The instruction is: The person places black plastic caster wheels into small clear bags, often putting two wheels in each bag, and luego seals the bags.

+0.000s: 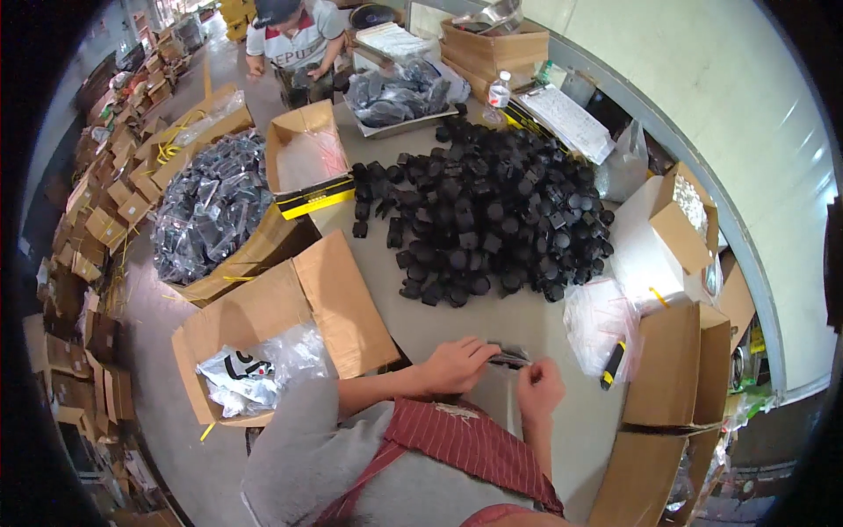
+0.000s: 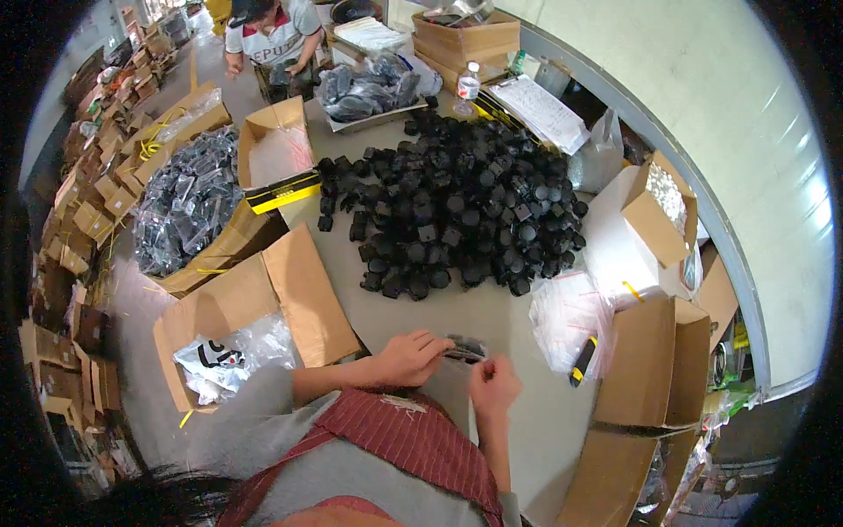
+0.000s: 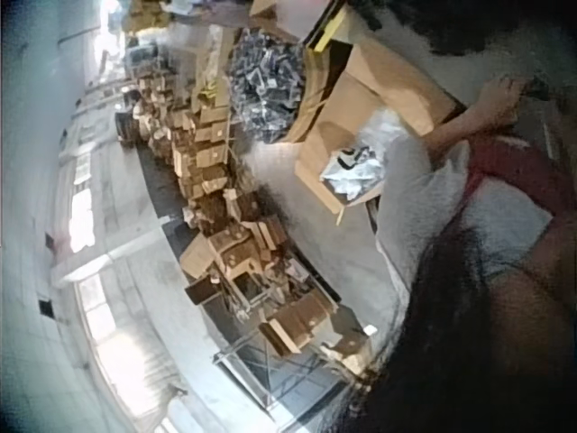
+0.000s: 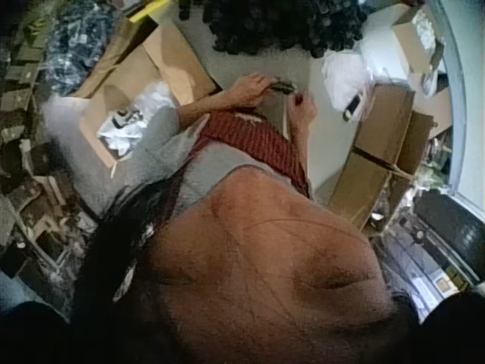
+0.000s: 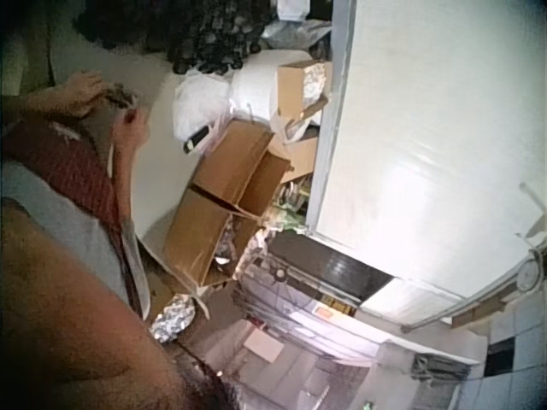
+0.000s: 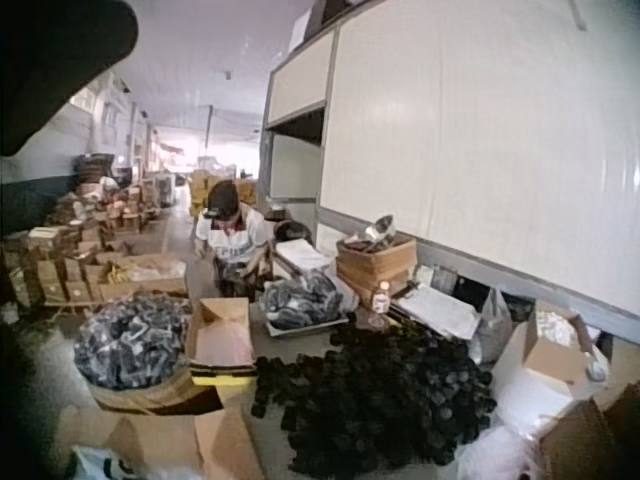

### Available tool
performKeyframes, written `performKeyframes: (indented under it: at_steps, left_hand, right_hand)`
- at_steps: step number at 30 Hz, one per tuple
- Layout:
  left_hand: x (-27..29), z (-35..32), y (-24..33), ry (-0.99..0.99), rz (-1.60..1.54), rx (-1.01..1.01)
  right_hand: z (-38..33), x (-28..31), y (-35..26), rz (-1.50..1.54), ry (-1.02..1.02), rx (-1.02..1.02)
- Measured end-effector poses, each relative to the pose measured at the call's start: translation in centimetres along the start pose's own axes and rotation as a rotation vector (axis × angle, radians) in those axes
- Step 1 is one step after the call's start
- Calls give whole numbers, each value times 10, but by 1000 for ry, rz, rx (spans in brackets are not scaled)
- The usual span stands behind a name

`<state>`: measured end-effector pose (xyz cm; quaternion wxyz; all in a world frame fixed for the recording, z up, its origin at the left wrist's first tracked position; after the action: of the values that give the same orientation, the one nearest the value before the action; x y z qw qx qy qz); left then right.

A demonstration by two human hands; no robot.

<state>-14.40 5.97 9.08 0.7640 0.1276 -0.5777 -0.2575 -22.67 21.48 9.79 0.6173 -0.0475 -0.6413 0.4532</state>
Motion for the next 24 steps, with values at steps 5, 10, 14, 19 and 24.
performKeyframes:
  at_steps: [5,10,14,19,24]
  left_hand:
    - [53,7,15,216,-152,-93]
    - [28,15,11,87,-342,-146]
    - [10,10,3,36,-418,-124]
    - [-29,5,-23,-220,-812,144]
    - [-17,9,-1,-150,-678,23]
  right_hand:
    - [6,44,-21,50,89,83]
    - [-13,17,-72,-102,-291,601]
    - [-28,13,-55,-93,-340,481]
    - [-41,23,-14,-57,-277,317]
    - [-30,37,-45,6,-172,251]
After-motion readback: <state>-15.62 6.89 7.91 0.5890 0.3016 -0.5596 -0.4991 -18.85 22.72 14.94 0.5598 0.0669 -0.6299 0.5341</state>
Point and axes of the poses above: each hand's wrist, its own z-axis towards the middle knuckle, its own x-axis out of the back of the hand, y = z × x, the point moved 10 cm from there along z, towards the middle knuckle, and after that the axes turned 13 degrees about -y, right-handed, at the moved point
